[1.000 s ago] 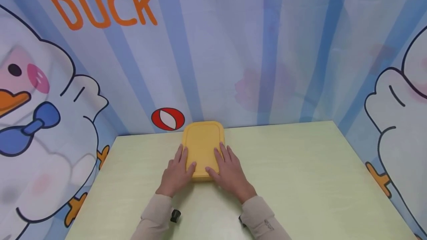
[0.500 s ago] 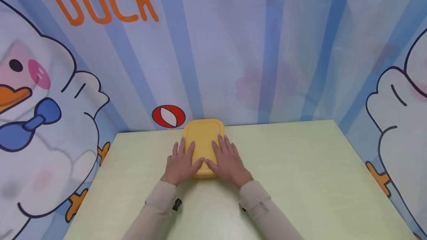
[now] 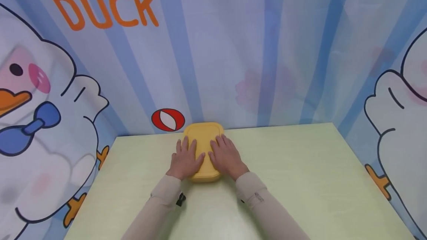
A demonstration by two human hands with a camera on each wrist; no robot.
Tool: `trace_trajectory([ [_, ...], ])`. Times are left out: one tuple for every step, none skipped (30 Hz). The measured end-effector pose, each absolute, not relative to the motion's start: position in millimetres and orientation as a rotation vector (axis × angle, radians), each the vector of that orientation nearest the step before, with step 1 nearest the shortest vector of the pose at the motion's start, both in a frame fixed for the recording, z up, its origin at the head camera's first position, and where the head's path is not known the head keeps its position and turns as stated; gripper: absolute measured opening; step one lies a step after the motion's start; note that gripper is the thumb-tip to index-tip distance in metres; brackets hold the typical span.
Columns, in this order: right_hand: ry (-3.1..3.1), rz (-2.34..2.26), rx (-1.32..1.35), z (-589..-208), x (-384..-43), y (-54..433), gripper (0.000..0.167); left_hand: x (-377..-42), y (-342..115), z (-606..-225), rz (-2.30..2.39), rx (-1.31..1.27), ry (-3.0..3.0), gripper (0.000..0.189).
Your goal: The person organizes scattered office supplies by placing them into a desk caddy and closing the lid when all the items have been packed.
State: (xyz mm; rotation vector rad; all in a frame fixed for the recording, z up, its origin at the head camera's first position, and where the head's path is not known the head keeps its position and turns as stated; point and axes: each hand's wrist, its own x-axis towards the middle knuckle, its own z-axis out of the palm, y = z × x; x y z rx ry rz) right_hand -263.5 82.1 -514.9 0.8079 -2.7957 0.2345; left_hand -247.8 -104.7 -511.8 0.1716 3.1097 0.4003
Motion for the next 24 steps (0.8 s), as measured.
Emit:
trace_trajectory([
  [-2.773, 0.234, 0.808, -515, -265, 81, 0.041, -250, -104, -513, 0.393, 0.177, 3.109, 0.073],
  [-2.758, 0.229, 0.809, -517, -267, 80, 0.039, -251, -104, -515, 0.381, 0.184, 3.111, 0.073],
  [-2.752, 0.221, 0.807, -519, -269, 79, 0.039, -252, -104, -516, 0.379, 0.187, 3.115, 0.073],
  [-2.766, 0.22, 0.799, -521, -270, 79, 0.04, -253, -104, -518, 0.373, 0.187, 3.117, 0.073],
  [-2.794, 0.22, 0.79, -523, -271, 79, 0.044, -253, -105, -520, 0.377, 0.185, 3.119, 0.073],
  [-2.827, 0.223, 0.783, -525, -272, 79, 0.048, -253, -105, -522, 0.381, 0.182, 3.122, 0.073],
  [-2.858, 0.232, 0.776, -527, -273, 79, 0.051, -253, -106, -523, 0.382, 0.178, 3.126, 0.073],
  [-2.884, 0.238, 0.773, -529, -273, 80, 0.054, -253, -106, -524, 0.381, 0.177, 3.129, 0.073],
  [-2.91, 0.243, 0.772, -529, -274, 81, 0.056, -253, -106, -524, 0.38, 0.176, 3.133, 0.073],
  [-2.931, 0.24, 0.771, -529, -274, 81, 0.058, -254, -107, -525, 0.376, 0.176, 3.135, 0.073],
  [-2.936, 0.241, 0.776, -529, -275, 82, 0.058, -255, -106, -524, 0.379, 0.179, 3.137, 0.073],
  [-2.931, 0.241, 0.783, -528, -275, 83, 0.058, -256, -106, -524, 0.375, 0.18, 3.134, 0.074],
  [-2.923, 0.237, 0.791, -528, -276, 84, 0.058, -257, -105, -524, 0.377, 0.184, 3.129, 0.074],
  [-2.917, 0.232, 0.798, -527, -277, 85, 0.058, -258, -105, -523, 0.379, 0.188, 3.123, 0.075],
  [-2.911, 0.223, 0.802, -525, -278, 85, 0.057, -260, -104, -523, 0.391, 0.188, 3.114, 0.075],
  [-2.897, 0.222, 0.805, -524, -279, 86, 0.055, -262, -104, -523, 0.396, 0.188, 3.105, 0.075],
  [-2.875, 0.232, 0.811, -523, -281, 86, 0.053, -264, -104, -523, 0.397, 0.187, 3.098, 0.076],
  [-2.855, 0.234, 0.812, -523, -282, 86, 0.05, -267, -104, -524, 0.391, 0.185, 3.094, 0.076],
  [-2.831, 0.237, 0.812, -522, -284, 85, 0.048, -269, -104, -525, 0.392, 0.185, 3.093, 0.077],
  [-2.799, 0.247, 0.812, -522, -286, 84, 0.045, -271, -104, -525, 0.386, 0.185, 3.094, 0.077],
  [-2.775, 0.251, 0.809, -523, -288, 83, 0.044, -273, -104, -524, 0.381, 0.189, 3.097, 0.077],
  [-2.764, 0.252, 0.804, -524, -291, 83, 0.044, -274, -104, -523, 0.369, 0.195, 3.101, 0.077],
  [-2.764, 0.249, 0.799, -525, -294, 82, 0.045, -275, -105, -522, 0.362, 0.203, 3.109, 0.077],
  [-2.782, 0.248, 0.791, -526, -297, 82, 0.047, -276, -105, -520, 0.354, 0.214, 3.116, 0.077],
])
